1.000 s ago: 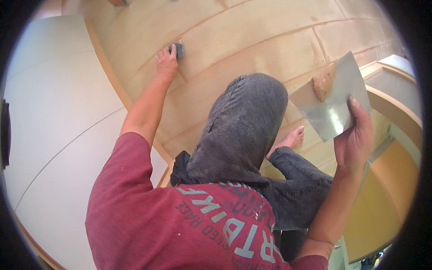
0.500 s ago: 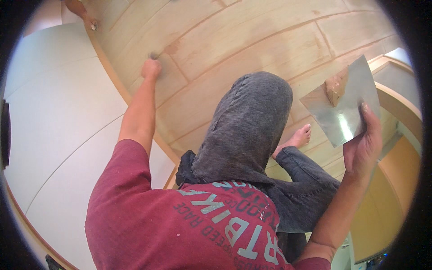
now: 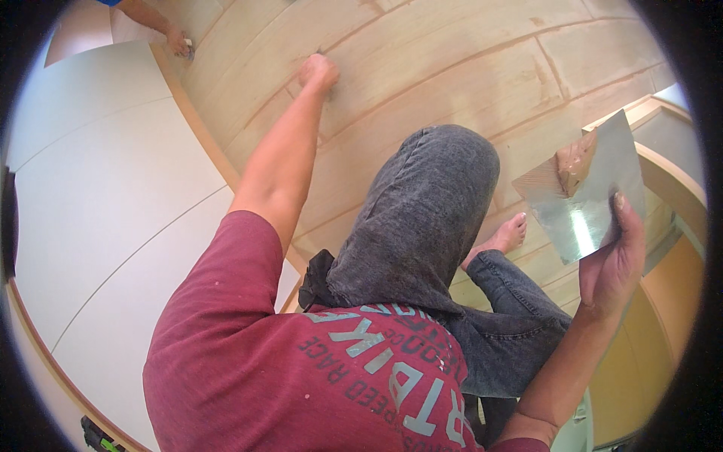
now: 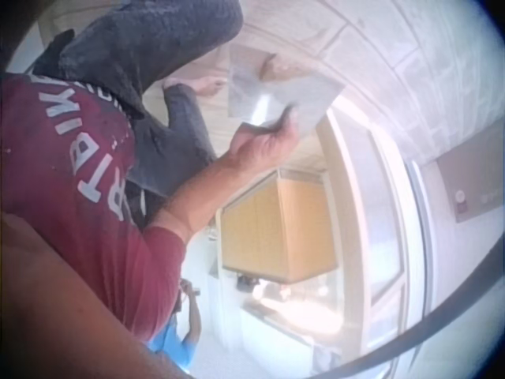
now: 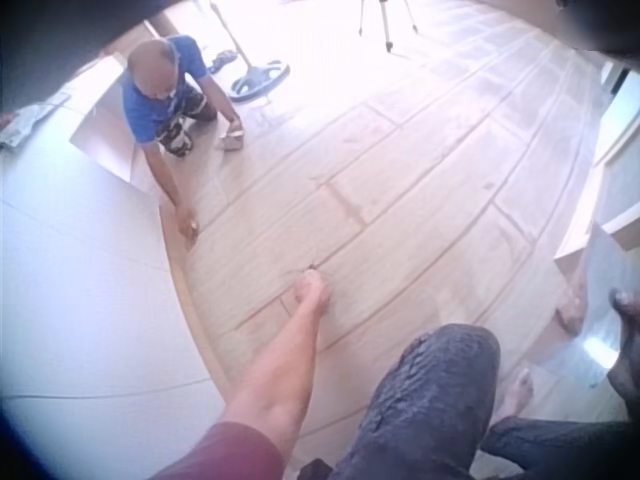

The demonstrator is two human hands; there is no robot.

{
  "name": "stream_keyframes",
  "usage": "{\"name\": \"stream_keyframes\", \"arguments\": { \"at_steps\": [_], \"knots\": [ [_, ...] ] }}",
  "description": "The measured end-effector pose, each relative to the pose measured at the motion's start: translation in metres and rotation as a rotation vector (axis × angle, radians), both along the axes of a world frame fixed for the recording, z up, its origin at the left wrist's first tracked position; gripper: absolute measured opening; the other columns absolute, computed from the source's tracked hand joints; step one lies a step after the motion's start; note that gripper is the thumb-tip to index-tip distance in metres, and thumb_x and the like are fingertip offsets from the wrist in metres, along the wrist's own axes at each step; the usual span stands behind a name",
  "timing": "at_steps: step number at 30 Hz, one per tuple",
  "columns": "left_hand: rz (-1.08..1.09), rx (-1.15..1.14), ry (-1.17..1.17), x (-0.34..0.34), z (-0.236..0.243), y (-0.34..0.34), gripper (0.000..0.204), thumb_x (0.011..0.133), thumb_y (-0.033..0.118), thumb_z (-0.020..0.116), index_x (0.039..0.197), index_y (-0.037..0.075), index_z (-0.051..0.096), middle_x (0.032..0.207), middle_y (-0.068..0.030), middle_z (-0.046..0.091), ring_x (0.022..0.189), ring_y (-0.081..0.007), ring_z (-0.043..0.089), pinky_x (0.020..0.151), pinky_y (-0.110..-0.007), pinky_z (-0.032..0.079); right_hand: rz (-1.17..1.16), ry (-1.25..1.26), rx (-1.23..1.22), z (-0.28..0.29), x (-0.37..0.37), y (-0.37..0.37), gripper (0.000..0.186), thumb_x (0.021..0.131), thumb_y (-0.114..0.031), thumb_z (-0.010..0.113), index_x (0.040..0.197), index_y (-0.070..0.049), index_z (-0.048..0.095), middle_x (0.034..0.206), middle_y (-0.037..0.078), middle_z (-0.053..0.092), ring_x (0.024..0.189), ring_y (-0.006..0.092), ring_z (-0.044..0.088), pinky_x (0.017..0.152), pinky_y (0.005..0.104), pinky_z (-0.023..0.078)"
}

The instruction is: The person kneels on a tiled floor and uses a putty knife to apply a beige joint compound into the grout lines between tiles. They repeatedly scoop compound from a metal hawk and spread it along the seams, then scrape off excess. Later, the person moves to a kitchen counter and scrapes remaining compound from the hawk and putty knife into the sink.

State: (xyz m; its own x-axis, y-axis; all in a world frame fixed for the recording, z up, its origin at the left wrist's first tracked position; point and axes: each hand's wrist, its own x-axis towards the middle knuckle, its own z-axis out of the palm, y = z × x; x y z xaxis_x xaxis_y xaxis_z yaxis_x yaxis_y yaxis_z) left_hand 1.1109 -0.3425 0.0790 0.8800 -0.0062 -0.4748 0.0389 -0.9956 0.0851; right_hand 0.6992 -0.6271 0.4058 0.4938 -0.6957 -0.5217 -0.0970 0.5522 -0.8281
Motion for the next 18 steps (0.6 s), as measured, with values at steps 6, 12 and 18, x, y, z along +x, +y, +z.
{"name": "stream_keyframes", "arguments": {
  "at_steps": [6, 12, 18],
  "knots": [
    [-0.052, -0.218, 0.059, -0.020, 0.016, -0.128, 0.028, 0.093, 0.020, 0.065, 0.115, 0.006, 0.076, 0.126, -0.0155, 0.073, 0.118, -0.0313, 0.070, 0.095, -0.041, 0.058, -0.007, -0.008, 0.009, -0.002, 0.001, -0.002, 0.045, 0.101, -0.019, 0.063, 0.138, 0.006, 0.055, 0.134, 0.014, 0.064, 0.124, 0.0236, 0.061, 0.110, 0.0398, 0.045],
    [0.179, -0.885, 0.254, -0.084, 0.008, -0.154, 0.039, 0.096, 0.033, 0.062, 0.113, 0.000, 0.074, 0.123, -0.0172, 0.073, 0.112, -0.0337, 0.070, 0.097, -0.043, 0.056, -0.064, -0.087, 0.000, -0.012, -0.003, -0.011, 0.045, 0.103, -0.019, 0.060, 0.142, 0.003, 0.052, 0.137, 0.011, 0.062, 0.128, 0.0238, 0.058, 0.114, 0.0410, 0.044],
    [0.725, -2.271, 0.922, -0.112, 0.057, -0.090, 0.047, 0.112, 0.040, 0.033, 0.136, 0.008, 0.059, 0.127, -0.0113, 0.070, 0.115, -0.0301, 0.067, 0.104, -0.046, 0.051, -0.173, -0.158, -0.085, -0.019, 0.022, -0.007, 0.043, 0.109, -0.025, 0.047, 0.143, 0.003, 0.051, 0.140, 0.013, 0.061, 0.129, 0.0267, 0.057, 0.115, 0.0440, 0.043]
  ]
}}
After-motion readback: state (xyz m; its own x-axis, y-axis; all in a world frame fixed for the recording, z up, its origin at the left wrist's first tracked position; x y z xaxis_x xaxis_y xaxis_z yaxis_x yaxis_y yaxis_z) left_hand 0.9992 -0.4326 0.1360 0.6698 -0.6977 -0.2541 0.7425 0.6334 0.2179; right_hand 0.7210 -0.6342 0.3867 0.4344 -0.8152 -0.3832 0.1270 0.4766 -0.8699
